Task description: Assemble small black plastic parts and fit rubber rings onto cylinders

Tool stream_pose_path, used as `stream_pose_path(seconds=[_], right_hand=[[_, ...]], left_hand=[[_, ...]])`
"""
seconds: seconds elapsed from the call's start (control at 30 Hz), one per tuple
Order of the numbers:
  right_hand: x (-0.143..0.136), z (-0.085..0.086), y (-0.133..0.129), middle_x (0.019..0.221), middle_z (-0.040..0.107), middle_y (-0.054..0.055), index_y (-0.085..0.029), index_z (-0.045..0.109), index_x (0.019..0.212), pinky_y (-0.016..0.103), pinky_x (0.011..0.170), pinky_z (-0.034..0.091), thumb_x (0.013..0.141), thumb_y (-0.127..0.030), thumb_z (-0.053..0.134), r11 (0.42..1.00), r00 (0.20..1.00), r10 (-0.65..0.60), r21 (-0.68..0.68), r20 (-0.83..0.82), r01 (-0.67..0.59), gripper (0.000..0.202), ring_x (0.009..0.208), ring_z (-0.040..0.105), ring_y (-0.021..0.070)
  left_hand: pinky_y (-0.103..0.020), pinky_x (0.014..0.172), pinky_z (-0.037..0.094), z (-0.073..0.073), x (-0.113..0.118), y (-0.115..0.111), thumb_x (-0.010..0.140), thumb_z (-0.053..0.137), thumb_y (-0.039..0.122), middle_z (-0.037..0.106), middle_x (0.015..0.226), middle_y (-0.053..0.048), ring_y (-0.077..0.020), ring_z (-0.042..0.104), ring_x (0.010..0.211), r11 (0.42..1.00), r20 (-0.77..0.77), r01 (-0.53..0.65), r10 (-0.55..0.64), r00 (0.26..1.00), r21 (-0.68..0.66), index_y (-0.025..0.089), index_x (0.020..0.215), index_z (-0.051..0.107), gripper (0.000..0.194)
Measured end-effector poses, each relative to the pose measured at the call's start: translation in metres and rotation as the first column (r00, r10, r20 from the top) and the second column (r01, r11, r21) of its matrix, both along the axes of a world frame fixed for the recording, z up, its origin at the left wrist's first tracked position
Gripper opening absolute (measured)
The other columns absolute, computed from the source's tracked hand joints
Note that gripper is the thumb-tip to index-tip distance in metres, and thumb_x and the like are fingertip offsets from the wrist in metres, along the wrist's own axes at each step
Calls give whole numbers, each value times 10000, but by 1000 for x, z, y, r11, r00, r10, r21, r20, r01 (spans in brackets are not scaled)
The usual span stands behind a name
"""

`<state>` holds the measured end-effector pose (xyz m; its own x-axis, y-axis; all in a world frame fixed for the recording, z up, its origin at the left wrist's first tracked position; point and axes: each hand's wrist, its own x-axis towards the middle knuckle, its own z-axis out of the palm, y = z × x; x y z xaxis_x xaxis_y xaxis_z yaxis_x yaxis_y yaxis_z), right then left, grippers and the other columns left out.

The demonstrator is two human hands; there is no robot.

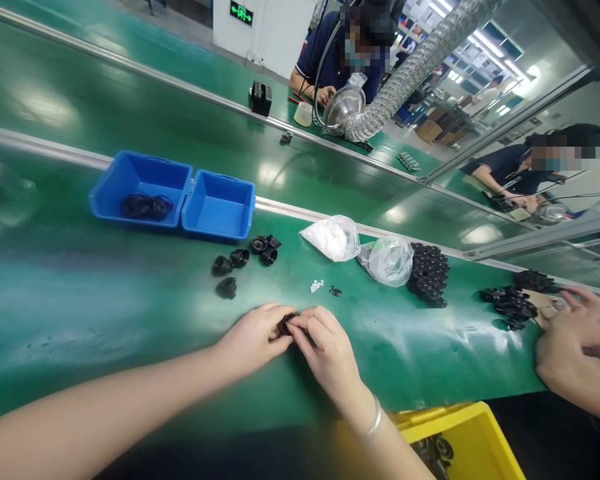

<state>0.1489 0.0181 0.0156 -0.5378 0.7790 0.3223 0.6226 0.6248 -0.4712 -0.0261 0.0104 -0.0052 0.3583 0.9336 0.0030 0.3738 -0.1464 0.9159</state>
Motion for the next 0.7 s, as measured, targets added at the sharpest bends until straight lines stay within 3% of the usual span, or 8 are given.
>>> stream_pose_path(seconds=[0.27, 0.5, 0.7], right_hand=[[7, -3, -12, 967, 599, 96, -199, 569, 1209, 371, 719, 477, 926, -130, 488, 997, 988, 62, 44, 143, -69, 302, 832, 563, 199], [8, -10, -18, 977, 571, 103, -197, 465, 1347, 380, 730, 473, 918, -110, 476, 997, 985, 70, 32, 157, -76, 438, 835, 547, 204], [6, -3, -16, 971, 601, 108, -175, 460, 1349, 397, 723, 481, 918, -136, 467, 992, 955, 113, 18, 275, -123, 433, 836, 563, 220]], left_hand=[[-288, 707, 545, -3, 0, 1, 754, 554, 116, 637, 1040, -63, -130, 616, 681, 999, 29, -24, 25, 999, -37, 207, 1184, 583, 440], [-322, 766, 551, -1, -2, 2, 759, 546, 107, 635, 1111, -105, -172, 648, 784, 997, 34, -25, 27, 999, -72, 170, 1204, 585, 451], [-334, 791, 550, -2, -3, 3, 765, 553, 112, 658, 1086, -84, -172, 659, 797, 998, 44, -51, 53, 998, -47, 200, 1151, 613, 400]])
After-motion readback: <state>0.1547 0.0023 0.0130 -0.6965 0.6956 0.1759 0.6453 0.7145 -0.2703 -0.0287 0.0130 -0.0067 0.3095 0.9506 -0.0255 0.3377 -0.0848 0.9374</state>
